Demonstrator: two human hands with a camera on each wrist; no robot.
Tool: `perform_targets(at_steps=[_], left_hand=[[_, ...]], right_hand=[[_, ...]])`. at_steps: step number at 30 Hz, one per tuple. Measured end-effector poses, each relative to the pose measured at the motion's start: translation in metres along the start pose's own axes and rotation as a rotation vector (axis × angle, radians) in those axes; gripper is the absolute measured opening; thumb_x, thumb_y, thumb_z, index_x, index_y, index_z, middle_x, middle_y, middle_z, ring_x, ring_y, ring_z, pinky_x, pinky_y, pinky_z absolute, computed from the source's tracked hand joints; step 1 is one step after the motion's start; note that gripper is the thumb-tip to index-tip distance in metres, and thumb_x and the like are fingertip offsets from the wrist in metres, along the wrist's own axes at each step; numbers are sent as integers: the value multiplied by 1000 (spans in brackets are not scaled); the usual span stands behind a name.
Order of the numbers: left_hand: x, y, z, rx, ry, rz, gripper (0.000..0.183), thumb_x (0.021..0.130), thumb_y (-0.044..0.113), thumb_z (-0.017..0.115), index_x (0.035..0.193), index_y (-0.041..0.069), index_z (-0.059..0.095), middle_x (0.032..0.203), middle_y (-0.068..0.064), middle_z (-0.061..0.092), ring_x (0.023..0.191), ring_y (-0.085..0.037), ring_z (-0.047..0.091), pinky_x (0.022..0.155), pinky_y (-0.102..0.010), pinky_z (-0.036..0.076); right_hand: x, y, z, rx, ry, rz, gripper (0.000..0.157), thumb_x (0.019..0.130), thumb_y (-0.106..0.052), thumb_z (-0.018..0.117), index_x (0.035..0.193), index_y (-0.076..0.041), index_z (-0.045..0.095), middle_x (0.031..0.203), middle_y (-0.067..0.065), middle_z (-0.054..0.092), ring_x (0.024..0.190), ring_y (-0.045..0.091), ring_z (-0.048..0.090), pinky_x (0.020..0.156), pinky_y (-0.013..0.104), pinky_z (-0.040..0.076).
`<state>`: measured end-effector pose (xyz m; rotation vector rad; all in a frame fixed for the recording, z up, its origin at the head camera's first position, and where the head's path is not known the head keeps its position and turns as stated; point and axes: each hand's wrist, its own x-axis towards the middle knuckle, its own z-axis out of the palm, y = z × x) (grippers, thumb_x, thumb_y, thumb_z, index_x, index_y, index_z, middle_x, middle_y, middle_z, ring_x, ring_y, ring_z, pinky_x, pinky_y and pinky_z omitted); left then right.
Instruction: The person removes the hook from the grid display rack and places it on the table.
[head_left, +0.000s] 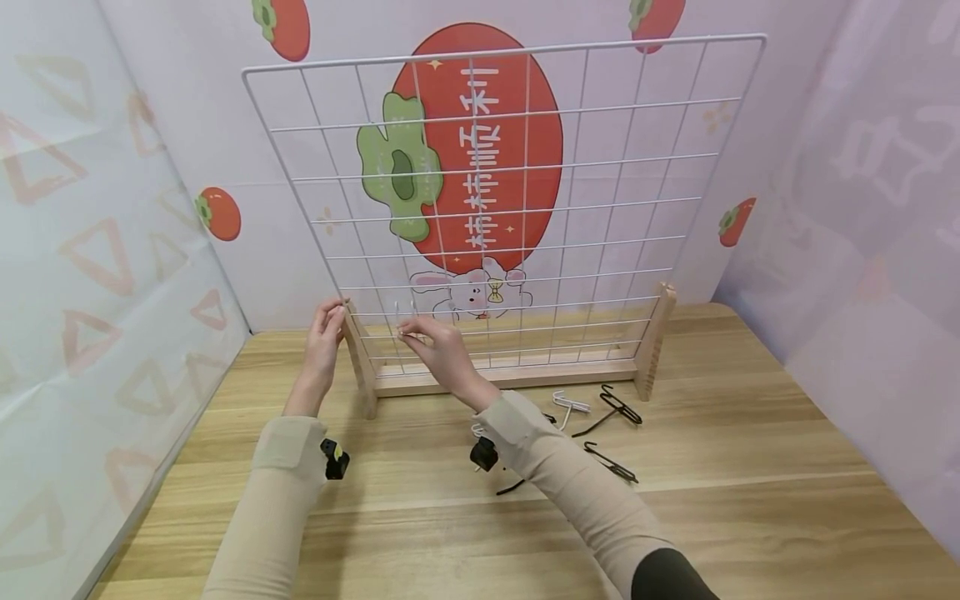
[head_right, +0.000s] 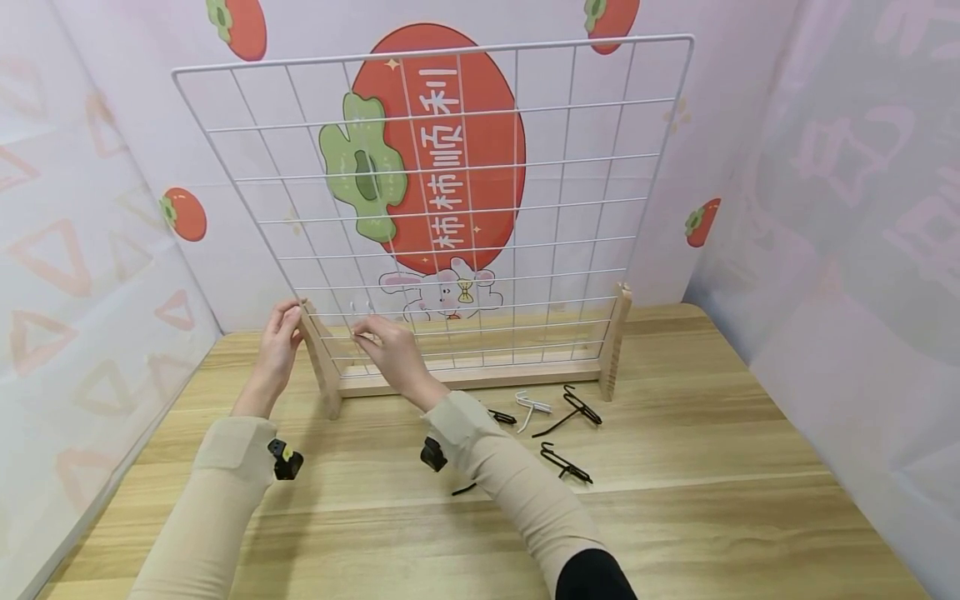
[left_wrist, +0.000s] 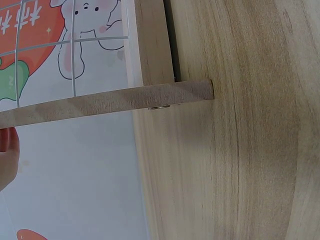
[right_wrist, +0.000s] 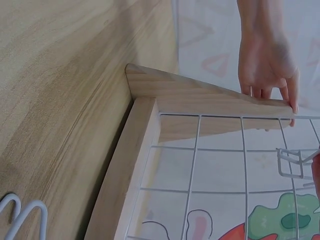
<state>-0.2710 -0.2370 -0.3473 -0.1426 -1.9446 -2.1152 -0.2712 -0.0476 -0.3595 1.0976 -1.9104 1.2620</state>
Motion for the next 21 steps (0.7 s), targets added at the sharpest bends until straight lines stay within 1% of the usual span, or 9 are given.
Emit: perform_targets(at_steps=[6, 9, 12, 16, 21], left_hand=[[8, -14, -8, 5, -1, 8, 10, 96, 19, 38, 100, 24, 45, 108, 3, 44, 100, -7, 39, 95, -32, 25], [8, -15, -9, 6, -3, 12, 10, 96, 19, 38, 101, 24, 45, 110, 3, 44, 100, -6, 39, 95, -33, 25], [9, -16, -9, 4, -6, 19, 10, 96, 20, 38, 101, 24, 46, 107, 4, 45, 98, -5, 40, 93, -32, 26], [8, -16, -9, 4, -9, 26, 9, 95, 21, 39, 101, 24, 46, 105, 5, 46, 97, -6, 42, 91, -30, 27], [8, -15, -8, 12, -7, 21, 8, 95, 22, 40, 100, 26, 46, 105, 5, 47, 97, -5, 42, 91, -29, 28]], right_hand=[[-1, -3, -1, 4, 6, -16, 9, 78, 4, 63, 86, 1, 61, 88, 13, 65, 82, 18, 62, 77, 13, 43], [-2, -4, -2, 3, 10, -25, 9, 76, 5, 64, 85, 2, 61, 87, 13, 65, 81, 18, 62, 77, 14, 44], [-3, -5, -3, -2, 11, -32, 10, 76, 6, 64, 85, 2, 62, 87, 13, 65, 80, 19, 62, 76, 14, 44], [-6, -6, -7, -18, -5, -46, 11, 76, 5, 64, 85, 1, 61, 86, 12, 65, 80, 18, 61, 77, 14, 44], [-9, -5, -12, -69, -37, -70, 12, 75, 3, 65, 86, 0, 62, 87, 11, 65, 83, 17, 61, 79, 14, 43]])
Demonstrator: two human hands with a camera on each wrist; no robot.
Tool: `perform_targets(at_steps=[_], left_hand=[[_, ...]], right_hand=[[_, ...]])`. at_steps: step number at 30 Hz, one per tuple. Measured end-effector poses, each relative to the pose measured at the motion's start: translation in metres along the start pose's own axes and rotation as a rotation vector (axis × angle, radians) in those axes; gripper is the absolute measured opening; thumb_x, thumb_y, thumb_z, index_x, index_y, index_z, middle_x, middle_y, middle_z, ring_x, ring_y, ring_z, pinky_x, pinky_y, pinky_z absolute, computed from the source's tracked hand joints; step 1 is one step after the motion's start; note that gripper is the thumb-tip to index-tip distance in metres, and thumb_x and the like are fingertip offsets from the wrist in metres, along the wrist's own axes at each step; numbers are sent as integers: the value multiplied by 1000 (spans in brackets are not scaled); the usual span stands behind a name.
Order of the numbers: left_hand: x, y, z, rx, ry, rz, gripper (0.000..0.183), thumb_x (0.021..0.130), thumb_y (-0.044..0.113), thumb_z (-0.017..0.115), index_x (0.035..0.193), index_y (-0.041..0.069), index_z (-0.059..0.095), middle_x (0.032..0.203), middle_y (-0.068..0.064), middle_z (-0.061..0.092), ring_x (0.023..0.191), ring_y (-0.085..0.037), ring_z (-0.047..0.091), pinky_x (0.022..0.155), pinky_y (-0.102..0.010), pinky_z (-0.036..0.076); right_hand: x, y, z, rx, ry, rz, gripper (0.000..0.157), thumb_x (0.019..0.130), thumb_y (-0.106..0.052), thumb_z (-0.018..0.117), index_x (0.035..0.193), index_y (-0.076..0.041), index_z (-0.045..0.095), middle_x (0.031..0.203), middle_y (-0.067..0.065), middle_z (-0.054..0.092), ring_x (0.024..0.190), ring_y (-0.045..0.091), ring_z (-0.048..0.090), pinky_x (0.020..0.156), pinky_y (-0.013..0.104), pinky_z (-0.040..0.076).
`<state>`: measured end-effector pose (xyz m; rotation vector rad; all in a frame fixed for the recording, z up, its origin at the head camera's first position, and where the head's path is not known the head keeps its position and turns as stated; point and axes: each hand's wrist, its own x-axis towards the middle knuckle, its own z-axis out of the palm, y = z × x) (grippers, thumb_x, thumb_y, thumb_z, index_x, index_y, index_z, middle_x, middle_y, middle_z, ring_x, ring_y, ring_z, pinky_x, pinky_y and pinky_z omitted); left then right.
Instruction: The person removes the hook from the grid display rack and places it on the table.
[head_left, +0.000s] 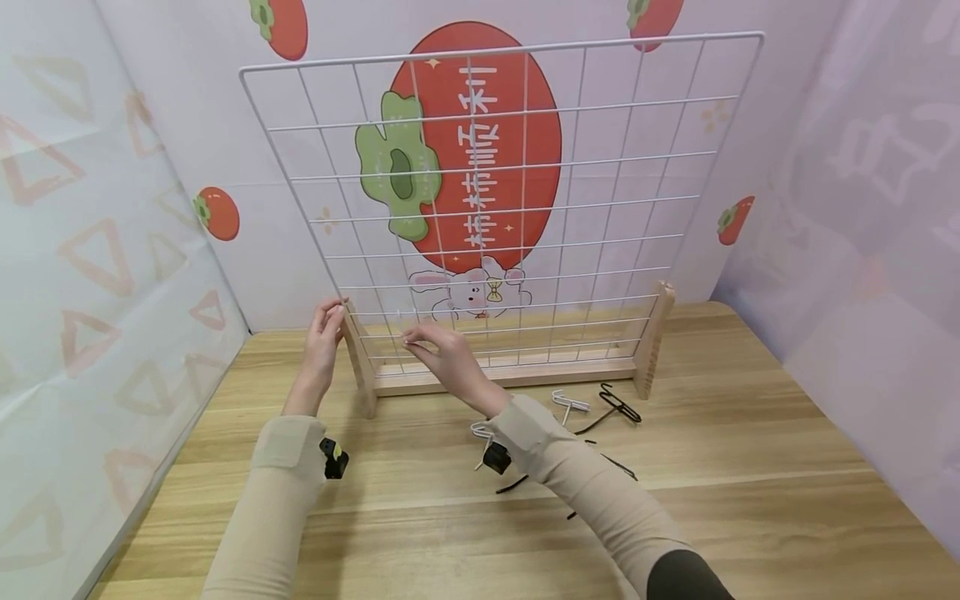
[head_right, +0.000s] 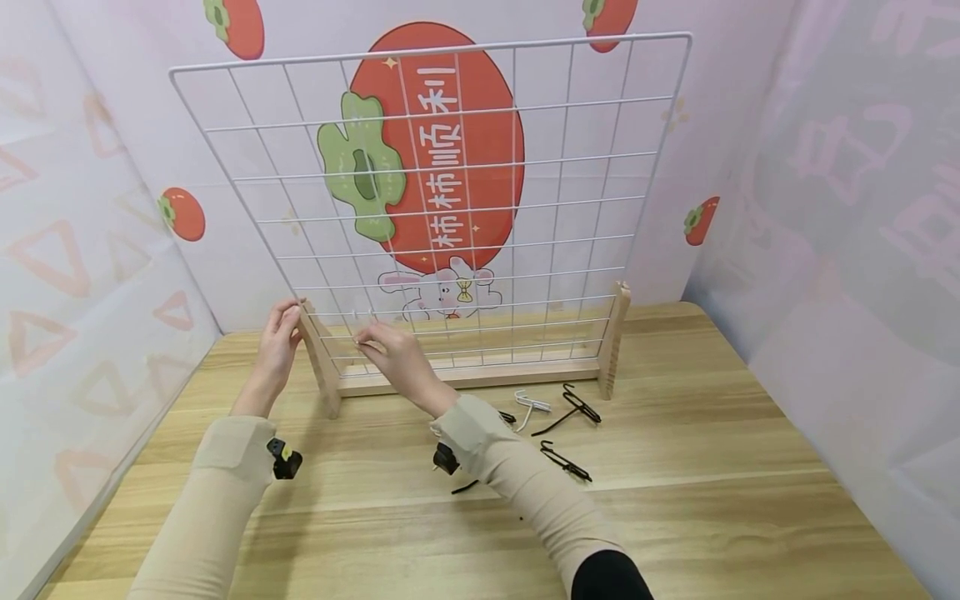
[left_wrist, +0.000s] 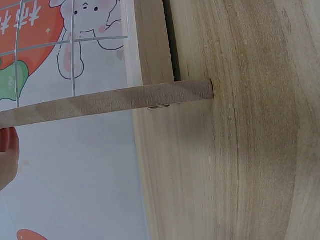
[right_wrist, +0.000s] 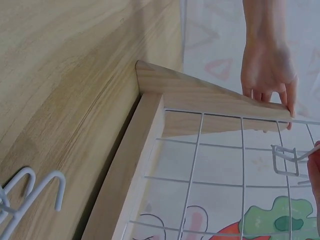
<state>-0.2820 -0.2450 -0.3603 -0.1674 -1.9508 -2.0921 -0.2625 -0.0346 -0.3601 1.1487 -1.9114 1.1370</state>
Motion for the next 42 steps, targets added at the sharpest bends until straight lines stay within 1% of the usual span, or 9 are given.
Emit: perform_targets(at_steps=[3, 8, 14, 17, 23, 30, 36, 38, 42], left_hand=[[0, 0, 0, 2, 3, -1, 8, 95, 22, 40, 100, 25, 46, 105, 7, 47, 98, -5, 42, 92, -31, 27], [1, 0, 0, 3, 5, 0, 9, 95, 22, 39, 101, 24, 46, 104, 6, 46, 98, -7, 42, 95, -34, 26], [1, -1, -1, 6, 2, 2, 10, 95, 22, 40, 101, 26, 46, 101, 7, 47, 97, -8, 42, 94, -33, 26], [1, -1, -1, 13, 7, -1, 10, 95, 22, 39, 102, 25, 46, 99, 8, 47, 96, -7, 43, 93, -32, 27], [1, 0, -1, 5, 5, -9, 13, 96, 21, 38, 106, 19, 46, 100, 5, 45, 96, -8, 41, 96, -34, 25], [-4, 10, 3, 9, 3, -31, 16, 97, 14, 34, 109, 13, 44, 101, 3, 44, 97, -9, 41, 96, -34, 25], [-10, 18, 8, 14, 6, -32, 17, 97, 13, 34, 111, 9, 42, 102, 2, 43, 97, -11, 41, 96, -33, 25], [-10, 19, 8, 11, 6, -32, 17, 97, 13, 33, 110, 10, 42, 102, 2, 43, 98, -10, 40, 94, -32, 25], [-9, 17, 8, 10, 3, -30, 15, 97, 14, 33, 108, 14, 43, 103, 3, 43, 99, -10, 40, 94, -31, 25]], right_hand=[[-2, 1, -3, -18, -22, 0, 11, 76, 3, 65, 86, 0, 62, 88, 10, 65, 84, 18, 61, 80, 14, 43], [-6, 2, -8, -12, -65, 13, 8, 76, 3, 65, 84, 0, 62, 86, 11, 65, 83, 18, 61, 78, 14, 44], [-12, 5, -11, -1, -116, 3, 11, 74, 6, 66, 82, -1, 62, 86, 11, 65, 88, 21, 62, 81, 17, 43], [-15, 7, -13, 8, -155, 9, 10, 75, 5, 66, 82, -1, 62, 84, 11, 65, 85, 20, 62, 79, 16, 44], [-21, 7, -16, 0, -231, 48, 8, 76, 2, 65, 82, -2, 62, 82, 9, 65, 79, 16, 62, 73, 13, 45], [-28, 6, -18, 19, -307, 85, 9, 76, 1, 65, 83, -3, 61, 84, 8, 65, 81, 15, 62, 74, 12, 44], [-33, 7, -18, 27, -363, 128, 8, 77, 1, 64, 84, -4, 62, 85, 7, 65, 82, 15, 61, 74, 17, 46], [-35, 7, -19, 26, -378, 139, 9, 77, 1, 64, 84, -4, 63, 85, 7, 65, 82, 15, 61, 74, 18, 47], [-37, 6, -19, 14, -401, 149, 8, 77, 1, 65, 83, -4, 63, 84, 6, 65, 81, 14, 61, 74, 18, 46]])
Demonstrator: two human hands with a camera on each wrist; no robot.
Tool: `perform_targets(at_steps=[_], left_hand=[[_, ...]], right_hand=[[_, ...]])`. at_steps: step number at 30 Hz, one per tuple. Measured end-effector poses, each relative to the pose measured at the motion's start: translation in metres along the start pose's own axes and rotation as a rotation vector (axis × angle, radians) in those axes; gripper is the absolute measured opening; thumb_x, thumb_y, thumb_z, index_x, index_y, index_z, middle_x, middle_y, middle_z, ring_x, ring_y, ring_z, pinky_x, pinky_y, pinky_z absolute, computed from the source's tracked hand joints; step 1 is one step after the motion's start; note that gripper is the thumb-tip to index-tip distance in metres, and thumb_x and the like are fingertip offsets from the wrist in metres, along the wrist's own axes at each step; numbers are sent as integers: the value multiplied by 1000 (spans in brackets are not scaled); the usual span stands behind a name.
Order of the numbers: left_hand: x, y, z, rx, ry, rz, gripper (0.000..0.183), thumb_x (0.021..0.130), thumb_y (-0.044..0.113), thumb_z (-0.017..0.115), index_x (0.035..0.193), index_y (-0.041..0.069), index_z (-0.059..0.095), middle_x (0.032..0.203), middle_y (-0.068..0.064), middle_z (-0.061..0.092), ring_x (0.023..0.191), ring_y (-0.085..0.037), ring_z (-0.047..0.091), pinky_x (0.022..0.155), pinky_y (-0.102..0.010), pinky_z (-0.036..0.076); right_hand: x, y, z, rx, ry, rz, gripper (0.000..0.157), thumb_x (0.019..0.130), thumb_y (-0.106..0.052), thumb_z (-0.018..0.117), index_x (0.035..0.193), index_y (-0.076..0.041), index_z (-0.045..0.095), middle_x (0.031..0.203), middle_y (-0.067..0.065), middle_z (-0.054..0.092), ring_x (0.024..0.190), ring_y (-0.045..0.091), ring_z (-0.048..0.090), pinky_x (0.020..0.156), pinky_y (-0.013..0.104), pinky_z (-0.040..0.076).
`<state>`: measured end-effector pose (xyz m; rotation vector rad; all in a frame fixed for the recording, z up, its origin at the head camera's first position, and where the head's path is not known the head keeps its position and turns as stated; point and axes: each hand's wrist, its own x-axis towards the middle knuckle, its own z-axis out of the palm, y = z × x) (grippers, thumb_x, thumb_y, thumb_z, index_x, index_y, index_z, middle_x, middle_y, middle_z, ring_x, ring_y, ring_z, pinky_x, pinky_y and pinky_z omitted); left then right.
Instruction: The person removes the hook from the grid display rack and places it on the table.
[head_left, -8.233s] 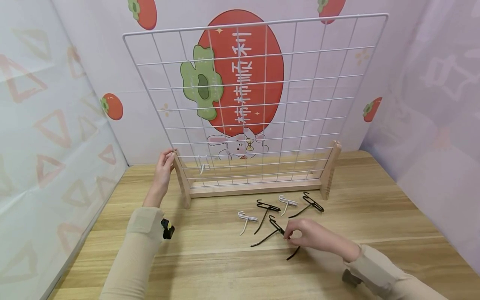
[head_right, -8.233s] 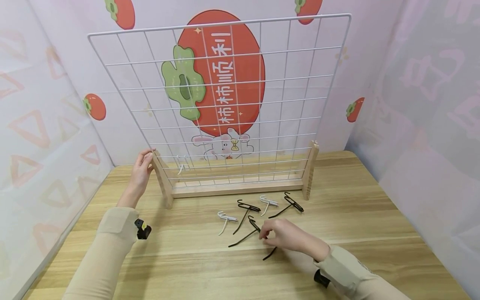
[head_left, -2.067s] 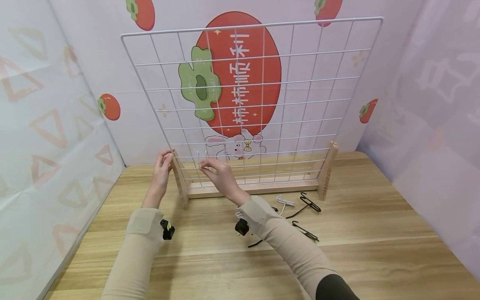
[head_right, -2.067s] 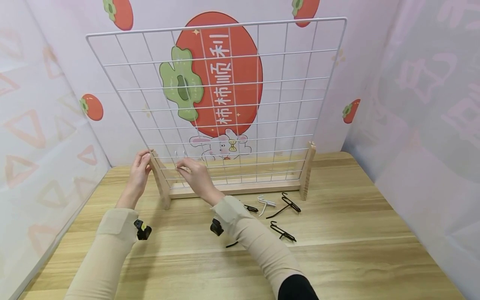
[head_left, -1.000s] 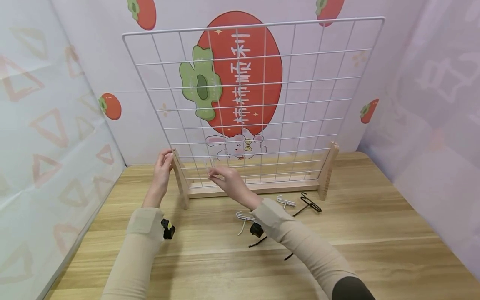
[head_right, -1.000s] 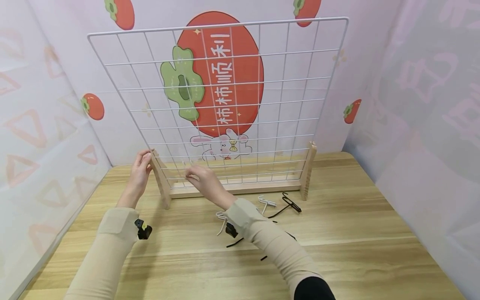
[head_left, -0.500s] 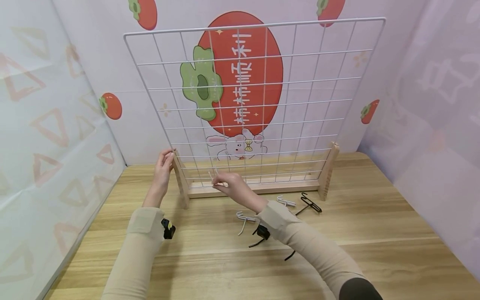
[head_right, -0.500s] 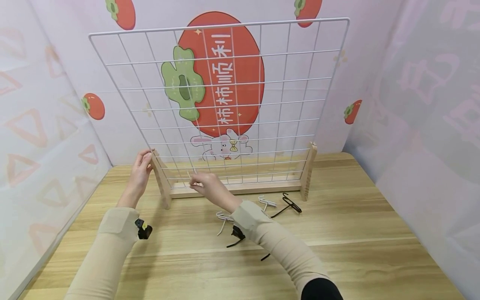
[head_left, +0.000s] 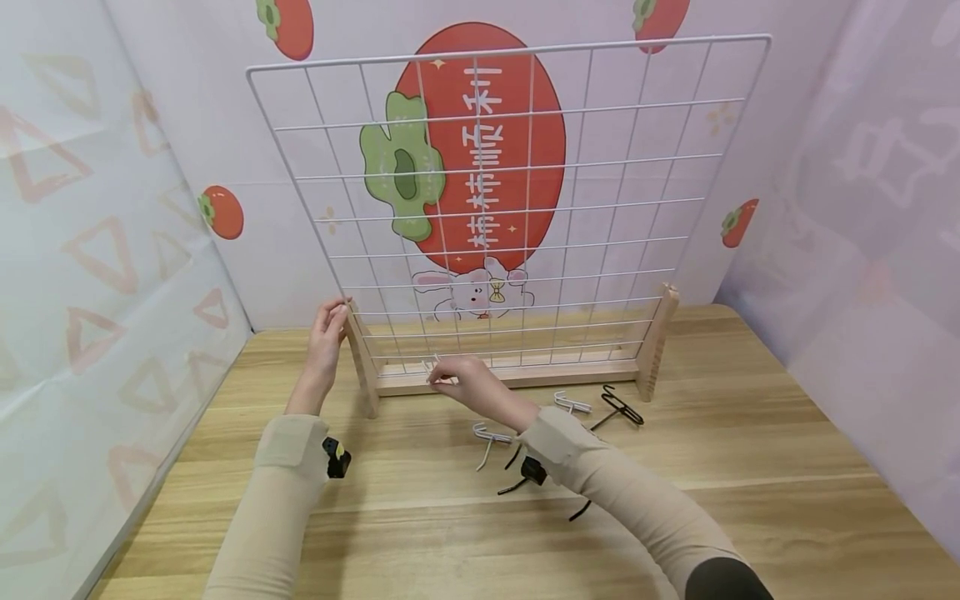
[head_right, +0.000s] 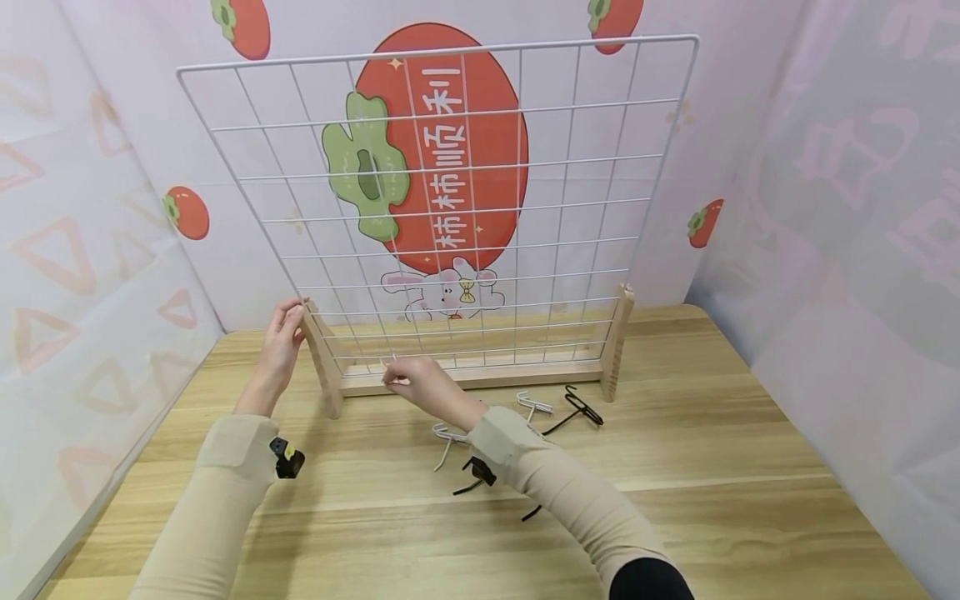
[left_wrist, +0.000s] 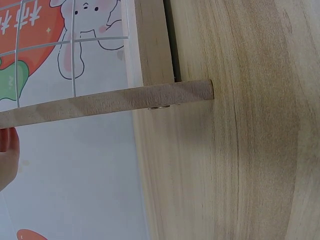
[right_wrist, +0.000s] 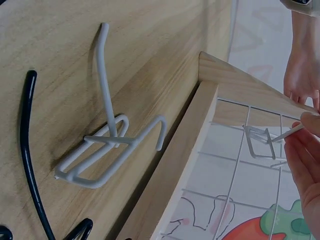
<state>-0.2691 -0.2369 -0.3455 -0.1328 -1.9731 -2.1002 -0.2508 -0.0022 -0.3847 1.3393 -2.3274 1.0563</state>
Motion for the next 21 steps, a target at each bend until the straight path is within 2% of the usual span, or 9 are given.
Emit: perform_targets(at_steps=[5, 10, 16, 21], left_hand=[[0, -1, -1, 4, -8, 0, 13, 97, 14, 33, 105, 17, 42, 107, 4, 43, 103, -10, 38, 99, -35, 22], [3, -5, -4, -6, -19, 12, 12, 97, 14, 33, 104, 18, 42, 110, 9, 43, 106, -7, 36, 102, -39, 19], [10, -15, -9, -20, -17, 20, 10, 96, 17, 36, 103, 21, 43, 109, 10, 45, 105, -6, 38, 100, -38, 21], [11, -18, -9, -19, -21, 33, 10, 96, 19, 37, 103, 22, 44, 112, 6, 44, 104, -6, 38, 99, -38, 21]], right_hand=[[-3, 1, 2, 40, -43, 28, 5, 78, 1, 63, 83, 0, 63, 83, 8, 65, 78, 16, 61, 72, 17, 47], [-8, 2, 4, 91, -99, 94, 4, 80, 0, 62, 83, 1, 64, 83, 8, 65, 78, 16, 62, 70, 16, 47], [-14, 4, 8, 72, -141, 109, 4, 80, -1, 62, 83, -2, 64, 82, 7, 65, 78, 14, 61, 71, 18, 48], [-18, 7, 11, 67, -169, 122, 4, 79, -2, 63, 83, -1, 65, 81, 6, 65, 77, 13, 61, 69, 14, 46]])
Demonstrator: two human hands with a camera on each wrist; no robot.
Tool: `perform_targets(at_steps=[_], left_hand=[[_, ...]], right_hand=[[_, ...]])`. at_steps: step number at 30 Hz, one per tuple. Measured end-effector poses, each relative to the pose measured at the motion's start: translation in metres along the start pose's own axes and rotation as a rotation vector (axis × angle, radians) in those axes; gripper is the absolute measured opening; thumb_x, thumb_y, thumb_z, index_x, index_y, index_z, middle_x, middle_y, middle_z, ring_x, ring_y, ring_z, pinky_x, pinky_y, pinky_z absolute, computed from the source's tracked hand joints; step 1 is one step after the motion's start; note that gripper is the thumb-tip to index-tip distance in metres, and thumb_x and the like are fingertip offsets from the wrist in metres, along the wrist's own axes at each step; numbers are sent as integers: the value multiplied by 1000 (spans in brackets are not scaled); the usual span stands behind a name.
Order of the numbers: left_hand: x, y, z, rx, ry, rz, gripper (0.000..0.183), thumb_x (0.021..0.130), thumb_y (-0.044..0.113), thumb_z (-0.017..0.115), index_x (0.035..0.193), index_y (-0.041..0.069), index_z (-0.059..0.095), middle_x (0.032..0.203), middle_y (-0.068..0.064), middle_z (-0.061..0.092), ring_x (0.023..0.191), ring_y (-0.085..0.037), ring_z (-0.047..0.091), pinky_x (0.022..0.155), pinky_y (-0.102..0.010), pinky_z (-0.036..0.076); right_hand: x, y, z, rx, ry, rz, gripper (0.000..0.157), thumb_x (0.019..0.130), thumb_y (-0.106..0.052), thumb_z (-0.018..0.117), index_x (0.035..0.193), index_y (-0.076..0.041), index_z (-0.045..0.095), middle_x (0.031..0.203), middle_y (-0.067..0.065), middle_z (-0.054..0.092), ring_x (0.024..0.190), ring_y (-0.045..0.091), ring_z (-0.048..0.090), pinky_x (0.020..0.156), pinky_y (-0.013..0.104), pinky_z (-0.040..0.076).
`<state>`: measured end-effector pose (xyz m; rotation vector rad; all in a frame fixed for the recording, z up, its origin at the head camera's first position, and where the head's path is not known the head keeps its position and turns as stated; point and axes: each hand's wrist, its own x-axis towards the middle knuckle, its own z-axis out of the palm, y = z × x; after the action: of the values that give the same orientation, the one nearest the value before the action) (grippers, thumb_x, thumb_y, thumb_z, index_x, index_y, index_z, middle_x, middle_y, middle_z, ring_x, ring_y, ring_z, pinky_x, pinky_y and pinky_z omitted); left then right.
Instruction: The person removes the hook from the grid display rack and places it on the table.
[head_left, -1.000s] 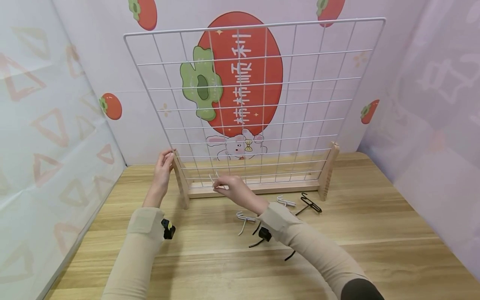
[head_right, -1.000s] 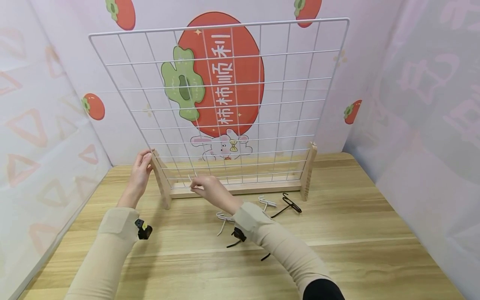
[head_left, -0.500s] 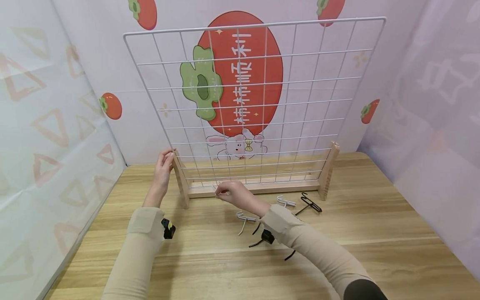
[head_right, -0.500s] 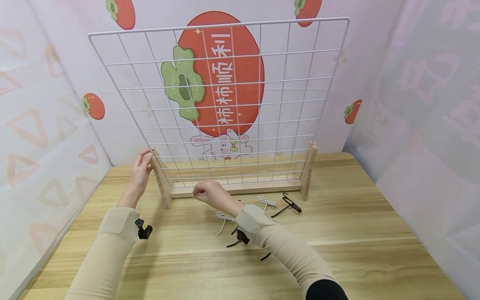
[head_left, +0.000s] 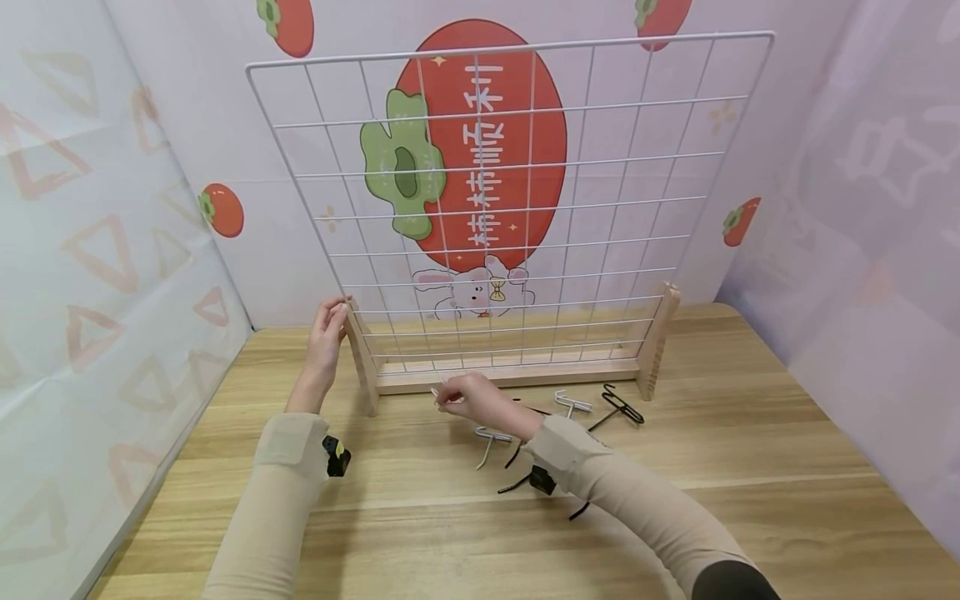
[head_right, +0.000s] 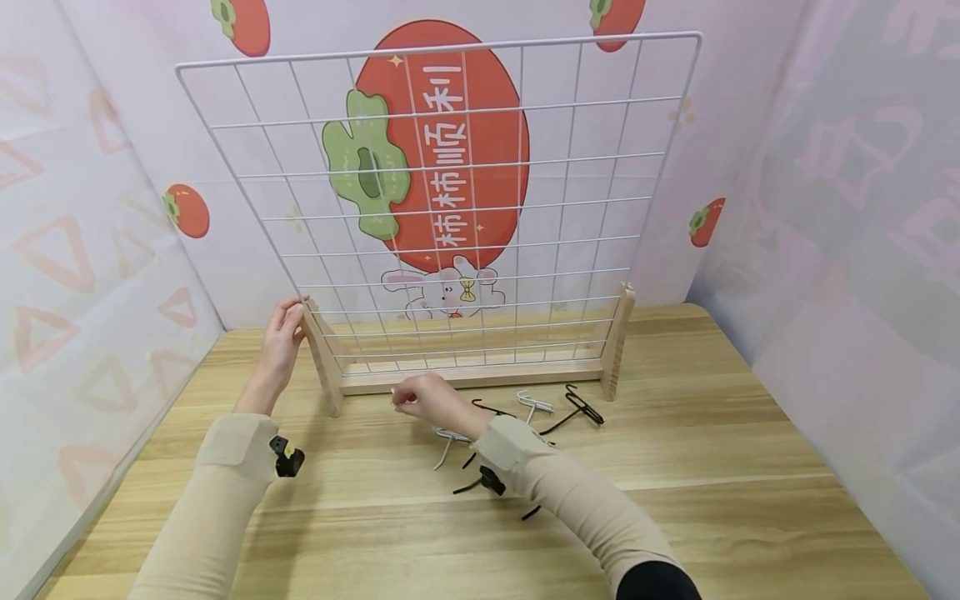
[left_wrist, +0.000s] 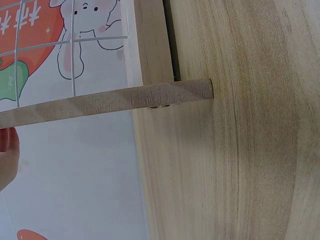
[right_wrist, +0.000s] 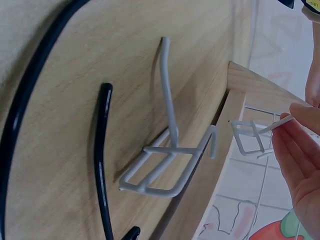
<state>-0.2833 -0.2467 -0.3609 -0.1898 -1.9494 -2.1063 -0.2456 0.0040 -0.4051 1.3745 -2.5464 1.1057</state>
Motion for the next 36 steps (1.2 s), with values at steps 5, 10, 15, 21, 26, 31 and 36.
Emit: perform_targets(at_steps=[5, 10, 15, 21, 26, 31, 36], left_hand=[[0, 0, 0, -3, 4, 7, 10, 96, 18, 37, 102, 22, 44, 110, 8, 44, 103, -6, 39, 99, -38, 22], [1, 0, 1, -11, 13, 7, 10, 96, 18, 36, 101, 22, 44, 108, 8, 45, 101, -6, 40, 97, -36, 23], [1, 2, 1, -19, 17, -8, 11, 96, 16, 36, 100, 22, 45, 108, 6, 45, 100, -6, 40, 95, -33, 25], [-4, 11, 6, -5, 10, -7, 14, 97, 13, 33, 100, 21, 44, 108, 6, 44, 100, -6, 40, 96, -34, 24], [-8, 16, 9, -2, 7, -3, 12, 97, 14, 33, 101, 19, 44, 108, 7, 45, 100, -7, 39, 97, -36, 23], [-8, 16, 9, -3, 4, -3, 13, 97, 13, 33, 101, 19, 44, 107, 7, 44, 101, -7, 39, 97, -37, 22], [-9, 16, 9, 1, 2, -5, 13, 97, 13, 33, 101, 19, 44, 109, 6, 43, 102, -7, 39, 99, -39, 21]], right_hand=[[-2, 4, 4, 10, -29, 27, 5, 79, -1, 63, 83, 1, 65, 82, 6, 65, 77, 13, 61, 70, 13, 45], [-4, 7, 8, 17, -46, 26, 5, 80, 1, 62, 84, 2, 64, 82, 7, 65, 78, 15, 61, 71, 13, 45], [-4, 8, 10, -8, -61, 44, 5, 80, -1, 62, 84, 1, 65, 82, 6, 64, 77, 13, 60, 69, 14, 45], [-4, 10, 15, -47, -72, 35, 5, 80, -2, 63, 83, -1, 66, 82, 4, 65, 76, 12, 60, 67, 14, 45], [-4, 9, 18, -17, -108, 58, 6, 81, -1, 61, 84, 0, 65, 83, 5, 65, 78, 12, 60, 68, 14, 45], [-4, 9, 22, -19, -132, 78, 6, 82, -3, 61, 85, -2, 66, 86, 5, 66, 79, 10, 60, 68, 13, 45], [-4, 8, 25, -28, -136, 64, 6, 80, -3, 62, 85, -2, 66, 86, 6, 65, 79, 11, 60, 68, 14, 46]])
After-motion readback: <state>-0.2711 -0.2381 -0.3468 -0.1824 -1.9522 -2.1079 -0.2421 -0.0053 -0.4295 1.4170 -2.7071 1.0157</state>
